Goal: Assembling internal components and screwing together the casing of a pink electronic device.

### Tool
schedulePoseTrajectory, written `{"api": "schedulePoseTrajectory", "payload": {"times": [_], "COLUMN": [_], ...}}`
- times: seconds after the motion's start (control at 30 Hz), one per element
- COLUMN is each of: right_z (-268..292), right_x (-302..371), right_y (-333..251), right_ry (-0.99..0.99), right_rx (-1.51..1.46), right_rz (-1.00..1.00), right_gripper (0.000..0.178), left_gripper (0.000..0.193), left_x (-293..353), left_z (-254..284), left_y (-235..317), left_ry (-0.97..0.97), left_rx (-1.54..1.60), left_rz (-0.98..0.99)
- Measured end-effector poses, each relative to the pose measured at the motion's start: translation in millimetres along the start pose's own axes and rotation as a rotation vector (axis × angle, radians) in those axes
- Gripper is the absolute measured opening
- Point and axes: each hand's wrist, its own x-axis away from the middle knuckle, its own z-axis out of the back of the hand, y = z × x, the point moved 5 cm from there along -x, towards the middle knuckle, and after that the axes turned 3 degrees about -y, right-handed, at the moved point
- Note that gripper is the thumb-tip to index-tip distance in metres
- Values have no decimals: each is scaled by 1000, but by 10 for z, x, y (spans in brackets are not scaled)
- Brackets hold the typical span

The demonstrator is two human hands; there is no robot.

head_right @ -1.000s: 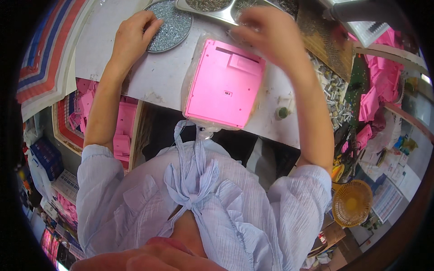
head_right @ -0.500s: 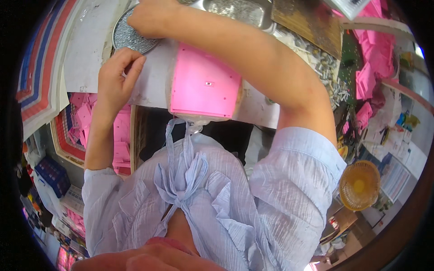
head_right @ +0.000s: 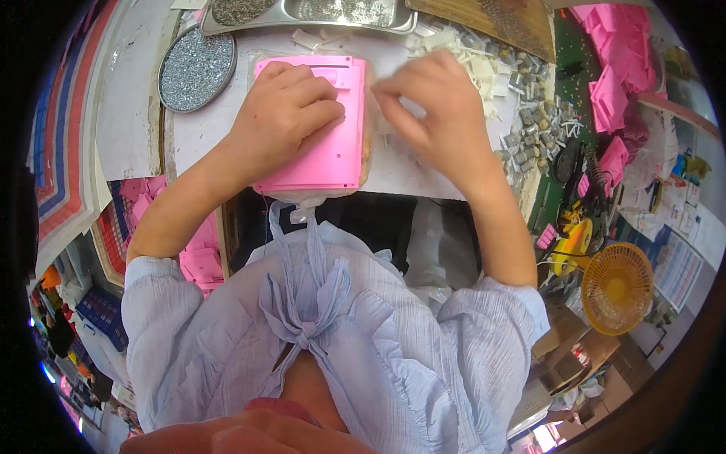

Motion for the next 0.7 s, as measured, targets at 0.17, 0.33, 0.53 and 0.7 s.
{"api": "schedulePoseTrajectory", "payload": {"times": [0.17, 0.33, 0.53, 0.7], "right_z": [-52, -242, -406, -417], "right_x": [347, 317, 291, 193], "right_y": [-99, -203, -273, -411], "right_ry": [-4, -34, -119, -240], "right_rx": [-173, -211, -192, -27], "right_rz": [-110, -53, 27, 145], "right_gripper": [13, 12, 12, 22], "left_gripper": [18, 11, 16, 17], "left_x": [-12, -6, 255, 942], "left_z": [2, 43, 454, 711], "left_y": [30, 88, -393, -1208], "left_ry": [6, 27, 158, 26], "left_rx": [-82, -112, -107, -311], "left_rz": [-30, 3, 257, 681]}}
